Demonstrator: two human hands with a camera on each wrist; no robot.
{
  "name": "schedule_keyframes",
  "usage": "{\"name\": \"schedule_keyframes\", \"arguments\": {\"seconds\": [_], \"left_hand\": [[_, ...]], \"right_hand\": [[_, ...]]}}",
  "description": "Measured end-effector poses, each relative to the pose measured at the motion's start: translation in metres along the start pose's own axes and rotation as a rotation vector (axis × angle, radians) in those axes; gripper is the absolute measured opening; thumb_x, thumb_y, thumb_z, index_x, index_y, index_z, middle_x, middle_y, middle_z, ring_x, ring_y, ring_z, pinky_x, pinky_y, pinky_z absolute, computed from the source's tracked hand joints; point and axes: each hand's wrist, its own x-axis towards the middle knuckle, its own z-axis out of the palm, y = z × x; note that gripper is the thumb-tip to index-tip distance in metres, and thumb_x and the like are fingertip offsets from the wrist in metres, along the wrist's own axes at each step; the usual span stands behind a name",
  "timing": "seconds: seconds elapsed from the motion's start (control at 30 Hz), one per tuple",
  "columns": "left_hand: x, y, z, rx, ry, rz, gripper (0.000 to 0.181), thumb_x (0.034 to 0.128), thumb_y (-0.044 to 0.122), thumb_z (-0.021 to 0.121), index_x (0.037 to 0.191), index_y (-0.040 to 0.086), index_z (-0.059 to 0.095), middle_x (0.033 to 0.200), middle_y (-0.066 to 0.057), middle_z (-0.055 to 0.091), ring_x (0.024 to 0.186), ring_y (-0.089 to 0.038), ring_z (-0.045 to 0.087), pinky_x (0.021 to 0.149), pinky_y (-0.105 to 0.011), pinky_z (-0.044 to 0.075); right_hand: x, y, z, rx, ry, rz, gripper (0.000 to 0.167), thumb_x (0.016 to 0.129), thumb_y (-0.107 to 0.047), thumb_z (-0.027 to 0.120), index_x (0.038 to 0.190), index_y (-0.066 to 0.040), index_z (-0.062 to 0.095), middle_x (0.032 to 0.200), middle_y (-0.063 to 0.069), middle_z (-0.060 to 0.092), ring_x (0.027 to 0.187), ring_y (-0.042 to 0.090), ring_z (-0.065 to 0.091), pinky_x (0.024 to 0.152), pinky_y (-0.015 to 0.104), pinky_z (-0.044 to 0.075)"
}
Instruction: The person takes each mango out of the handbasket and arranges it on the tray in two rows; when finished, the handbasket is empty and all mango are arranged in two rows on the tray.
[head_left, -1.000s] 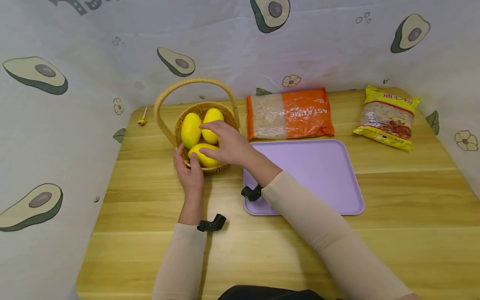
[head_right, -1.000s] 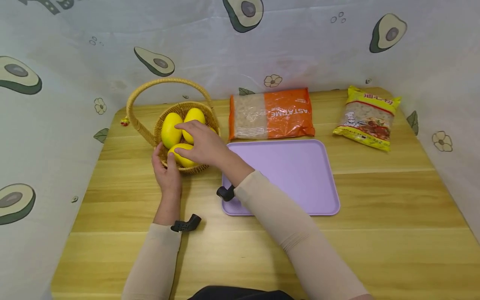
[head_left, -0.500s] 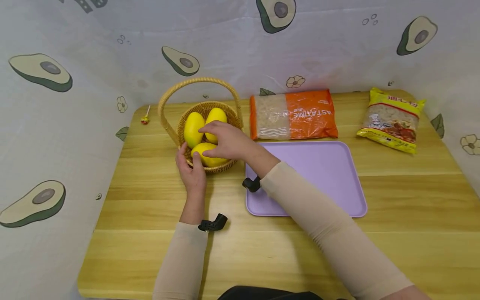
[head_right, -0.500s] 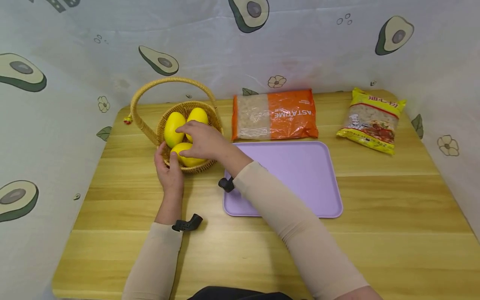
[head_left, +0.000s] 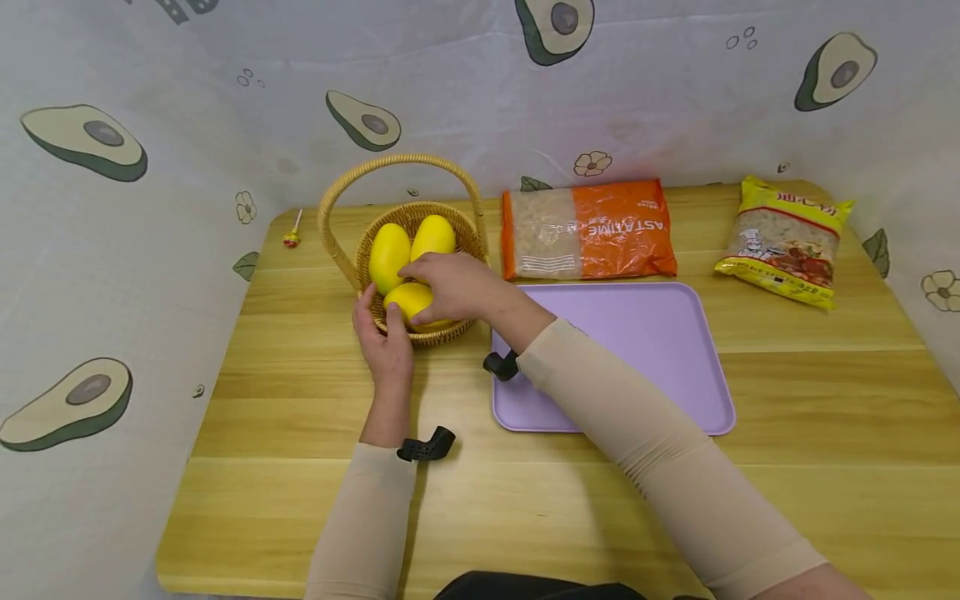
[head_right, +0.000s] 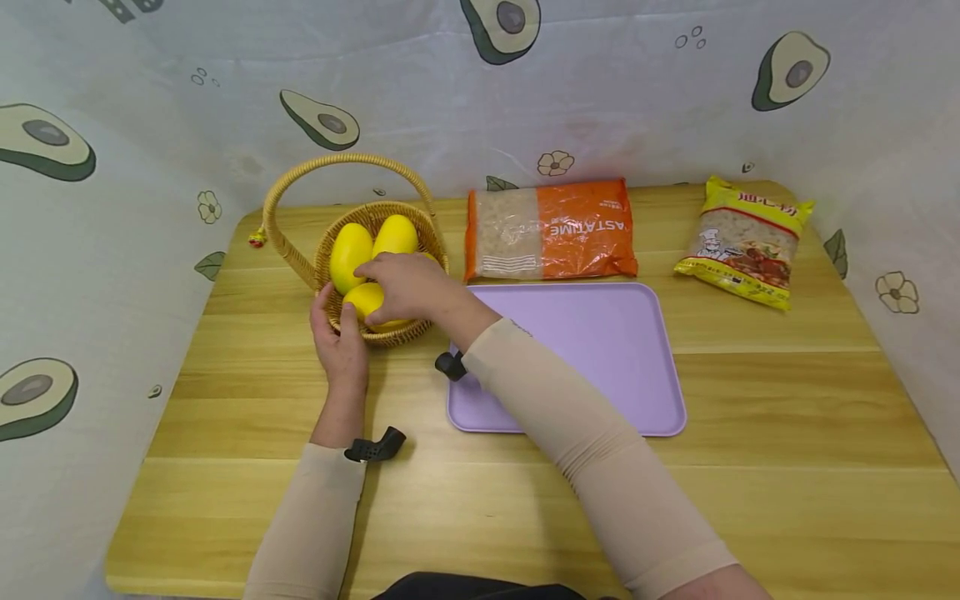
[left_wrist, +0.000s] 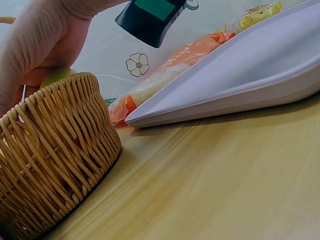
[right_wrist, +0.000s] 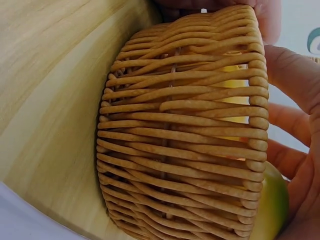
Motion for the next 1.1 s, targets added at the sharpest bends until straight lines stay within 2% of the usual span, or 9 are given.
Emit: {"name": "schedule_keyframes", "arguments": {"seconds": [0.2, 0.43, 0.8, 1.1], "left_hand": [[0.0005, 0.0011, -0.0001, 0.017, -0.004, -0.016, 0.045, 0.1029, 0.022, 0.051, 0.147, 0.017, 0.05, 0.163, -0.005, 0.034, 0.16, -0.026, 0.01, 0.13, -0.044, 0.01], [0.0015, 0.0005, 0.0004, 0.019, -0.002, -0.021, 0.045, 0.1023, 0.022, 0.052, 0.147, 0.017, 0.05, 0.162, -0.005, 0.036, 0.159, -0.024, 0.014, 0.13, -0.043, 0.011], [0.0004, 0.0024, -0.0004, 0.004, -0.005, -0.034, 0.045, 0.1023, 0.022, 0.052, 0.147, 0.018, 0.05, 0.162, -0.002, 0.035, 0.159, -0.021, 0.013, 0.13, -0.042, 0.011], [0.0002, 0.0004, -0.0005, 0.004, -0.001, -0.011, 0.044, 0.1017, 0.019, 0.053, 0.146, 0.016, 0.051, 0.161, -0.004, 0.037, 0.159, -0.023, 0.015, 0.13, -0.042, 0.012]], "right_hand": [[-0.0011, -0.0029, 0.0013, -0.027, -0.003, 0.013, 0.073, 0.086, -0.053, 0.074, 0.149, -0.023, 0.054, 0.15, 0.002, 0.057, 0.14, 0.02, 0.051, 0.114, 0.05, 0.041], [-0.0006, -0.0039, 0.0036, -0.068, -0.017, 0.02, 0.074, 0.087, -0.055, 0.073, 0.15, -0.022, 0.053, 0.148, 0.002, 0.059, 0.139, 0.02, 0.052, 0.116, 0.048, 0.039], [-0.0011, -0.0077, 0.0052, -0.11, -0.029, 0.011, 0.074, 0.087, -0.055, 0.073, 0.149, -0.019, 0.053, 0.141, 0.002, 0.064, 0.131, 0.02, 0.058, 0.118, 0.049, 0.036], [-0.001, -0.009, 0.0071, -0.126, -0.024, 0.019, 0.074, 0.087, -0.056, 0.073, 0.149, -0.02, 0.054, 0.141, 0.002, 0.065, 0.132, 0.02, 0.058, 0.117, 0.05, 0.036]]}}
